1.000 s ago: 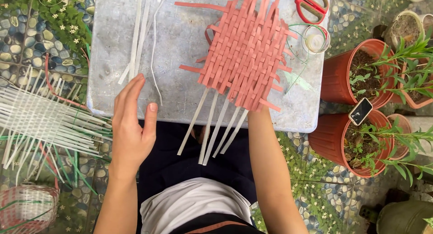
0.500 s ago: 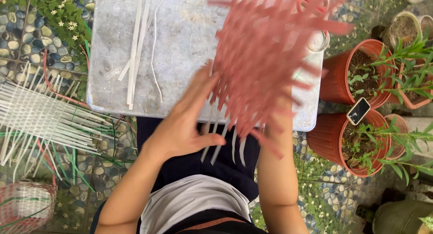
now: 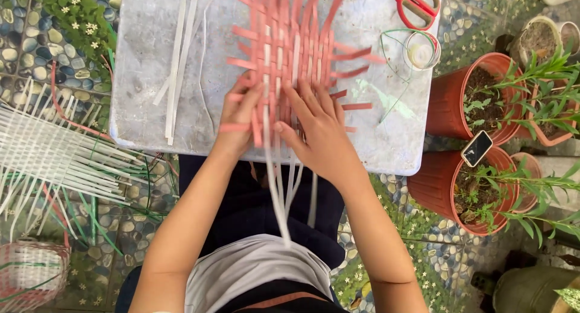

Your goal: Weaving red and white plastic strips together on a table to create a patterned mat.

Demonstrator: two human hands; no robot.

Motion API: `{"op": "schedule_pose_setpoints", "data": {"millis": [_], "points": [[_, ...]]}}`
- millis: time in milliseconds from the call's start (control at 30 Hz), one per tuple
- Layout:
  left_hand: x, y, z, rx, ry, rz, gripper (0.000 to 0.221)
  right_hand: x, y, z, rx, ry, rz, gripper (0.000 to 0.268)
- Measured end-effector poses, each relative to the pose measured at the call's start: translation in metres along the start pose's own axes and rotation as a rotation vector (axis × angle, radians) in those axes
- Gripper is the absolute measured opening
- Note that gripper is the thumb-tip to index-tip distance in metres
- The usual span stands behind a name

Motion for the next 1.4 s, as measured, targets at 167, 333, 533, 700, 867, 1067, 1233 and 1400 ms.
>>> {"op": "schedule_pose_setpoints", "data": {"millis": [167,333,533,700,867,1067,1233,1400], "points": [[0.012,0.051,0.005,0.328,-0.067,0.033,0.039,-0.007,-0.049,0.038,0.03,-0.136,-0.083,0.059],[-0.053,-0.013,0.086,0.641,-0.352,0.042,0.04,-0.019,-0.066,0.044,0.074,-0.188,-0.062,0.063],[-0.038,-0.071,0.068,1.236,-0.704,-0.28,0.034,-0.022,-0.082,0.044,0.006,-0.164,-0.034,0.065],[0.005,-0.048,-0.013,1.814,-0.507,-0.468,0.053,-0.02,-0.066,0.041,0.089,-0.206,-0.035,0.064],[0.005,-0.04,-0.017,1.868,-0.479,-0.449,0.063,-0.002,-0.039,0.019,0.258,-0.076,0.15,0.046],[0.008,-0.035,-0.022,1.843,-0.646,-0.418,0.054,0.044,-0.07,0.045,0.074,0.13,0.198,0.046],[0.007,-0.04,-0.014,1.827,-0.535,-0.445,0.054,0.031,-0.066,0.085,-0.069,-0.083,0.275,0.048],[0.007,-0.045,-0.012,1.833,-0.507,-0.453,0.053,0.024,-0.071,0.09,-0.236,-0.191,0.229,0.057]]}}
Point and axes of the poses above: each hand's wrist, its own x-axis towards the middle knuckle, its own y-axis out of the back of the hand, z = x × y, the point moved 6 cm from there along x, towards the middle knuckle, and after that the axes turned 3 degrees about -x, right-handed, at the moved point
